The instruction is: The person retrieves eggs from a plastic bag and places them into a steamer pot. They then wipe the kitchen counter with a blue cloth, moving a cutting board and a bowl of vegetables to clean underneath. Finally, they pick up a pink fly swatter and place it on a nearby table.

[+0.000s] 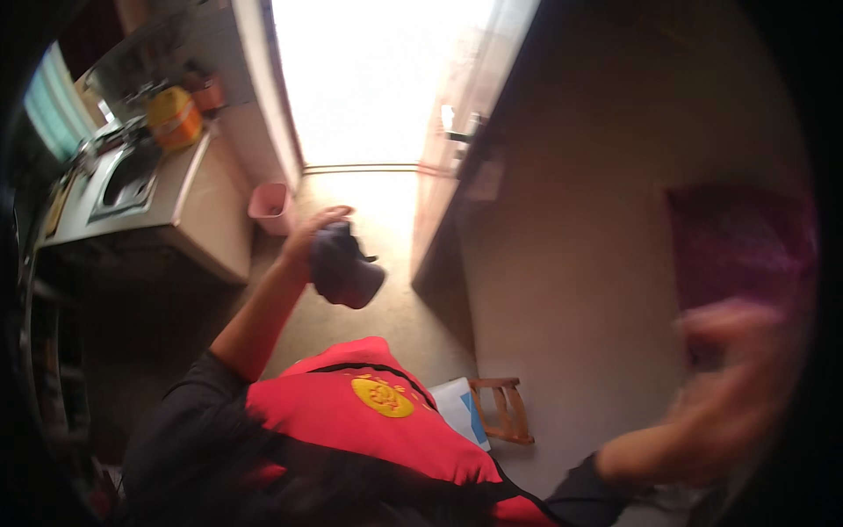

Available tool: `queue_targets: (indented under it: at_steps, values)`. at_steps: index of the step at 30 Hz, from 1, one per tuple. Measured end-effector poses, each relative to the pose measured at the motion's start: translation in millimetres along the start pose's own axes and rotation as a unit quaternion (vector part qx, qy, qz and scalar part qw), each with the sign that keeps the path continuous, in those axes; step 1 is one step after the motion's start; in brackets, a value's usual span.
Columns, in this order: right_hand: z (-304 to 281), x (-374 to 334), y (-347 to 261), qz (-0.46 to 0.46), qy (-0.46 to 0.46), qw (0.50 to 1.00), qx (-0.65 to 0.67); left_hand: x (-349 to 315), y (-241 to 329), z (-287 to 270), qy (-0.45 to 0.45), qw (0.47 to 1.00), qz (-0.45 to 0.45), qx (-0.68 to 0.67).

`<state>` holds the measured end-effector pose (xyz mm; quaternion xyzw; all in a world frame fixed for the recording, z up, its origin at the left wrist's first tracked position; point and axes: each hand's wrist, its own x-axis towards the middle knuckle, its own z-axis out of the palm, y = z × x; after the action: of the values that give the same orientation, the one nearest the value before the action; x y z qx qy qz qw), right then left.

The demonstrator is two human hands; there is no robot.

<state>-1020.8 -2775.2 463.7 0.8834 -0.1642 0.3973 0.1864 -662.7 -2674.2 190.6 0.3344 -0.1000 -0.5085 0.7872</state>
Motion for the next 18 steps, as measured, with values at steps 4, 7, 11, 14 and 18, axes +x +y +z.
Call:
queue_targets:
  at_steps: [4,7,11,14,18]
  values:
    - [190,-69,-78,0.004,-0.2,0.917,0.345,2,-21,0,-0.019,0.997,-0.026,0.07]
    - [279,-121,-114,0.169,-0.319,0.714,0.6,-10,-18,9,-0.016,0.996,-0.053,0.065]
    - [300,-134,-174,0.298,-0.321,0.415,0.797,-27,-10,-35,0.033,0.999,-0.025,0.021]
    - [313,-128,-203,0.422,-0.272,0.318,0.804,-50,1,-69,0.085,0.995,-0.024,-0.047]
    - [333,-108,-239,0.441,-0.31,0.282,0.794,-99,4,-125,-0.011,0.999,-0.004,-0.031]
